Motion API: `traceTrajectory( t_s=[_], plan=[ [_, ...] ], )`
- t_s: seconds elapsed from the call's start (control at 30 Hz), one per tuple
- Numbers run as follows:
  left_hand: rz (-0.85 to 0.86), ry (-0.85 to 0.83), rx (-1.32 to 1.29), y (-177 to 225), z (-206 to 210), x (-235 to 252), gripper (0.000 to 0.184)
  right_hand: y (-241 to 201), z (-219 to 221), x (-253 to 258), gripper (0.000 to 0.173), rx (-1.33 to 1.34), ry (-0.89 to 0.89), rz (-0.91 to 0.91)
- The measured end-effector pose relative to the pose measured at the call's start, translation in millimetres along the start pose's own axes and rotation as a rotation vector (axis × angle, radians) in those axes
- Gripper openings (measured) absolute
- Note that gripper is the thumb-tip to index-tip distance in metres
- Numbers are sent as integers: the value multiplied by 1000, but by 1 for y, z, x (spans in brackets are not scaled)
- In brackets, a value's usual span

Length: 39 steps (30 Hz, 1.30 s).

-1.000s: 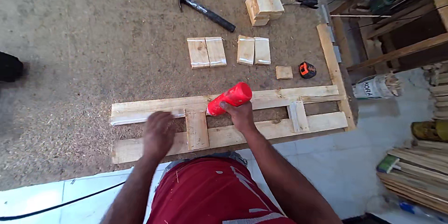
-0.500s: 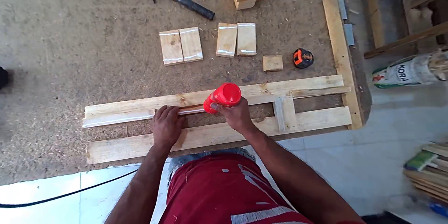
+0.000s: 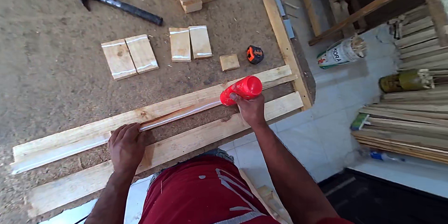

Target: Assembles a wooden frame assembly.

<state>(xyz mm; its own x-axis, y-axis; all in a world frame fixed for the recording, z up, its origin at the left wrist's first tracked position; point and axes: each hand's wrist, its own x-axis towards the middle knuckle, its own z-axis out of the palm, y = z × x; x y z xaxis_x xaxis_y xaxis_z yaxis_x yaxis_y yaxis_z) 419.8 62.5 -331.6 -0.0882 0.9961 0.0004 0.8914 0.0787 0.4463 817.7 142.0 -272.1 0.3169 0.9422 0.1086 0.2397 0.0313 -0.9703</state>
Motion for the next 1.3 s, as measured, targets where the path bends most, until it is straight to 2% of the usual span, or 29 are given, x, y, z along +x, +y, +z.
traceTrajectory(
  t_s=[0.17,0.3,0.4,0.47,0.57,0.67,0.8,0.9,1.03,1.3],
  plan=[
    [31,-3,-3,0,-1,0,29,4,-26,10,41,-54,84,-30],
    [32,-30,12,-3,-1,2,32,8,-50,19,48,-29,235,-8],
    [-5,-57,-13,10,-7,-2,54,3,-86,34,48,146,404,162],
    [38,-21,-29,35,-7,-4,63,6,-114,47,48,211,450,205],
    [133,-53,-102,96,8,2,56,22,-141,62,52,194,345,138],
    [247,-82,-155,183,48,16,50,39,-145,75,57,169,200,66],
    [287,-137,-205,299,103,43,46,49,-148,90,49,142,42,23],
    [270,-188,-173,357,145,63,46,59,-157,99,45,122,-54,64],
    [210,-243,-39,390,176,81,44,63,-171,106,42,146,-107,81],
    [167,-217,92,399,190,89,25,78,-230,130,39,144,-64,0]
  ],
)
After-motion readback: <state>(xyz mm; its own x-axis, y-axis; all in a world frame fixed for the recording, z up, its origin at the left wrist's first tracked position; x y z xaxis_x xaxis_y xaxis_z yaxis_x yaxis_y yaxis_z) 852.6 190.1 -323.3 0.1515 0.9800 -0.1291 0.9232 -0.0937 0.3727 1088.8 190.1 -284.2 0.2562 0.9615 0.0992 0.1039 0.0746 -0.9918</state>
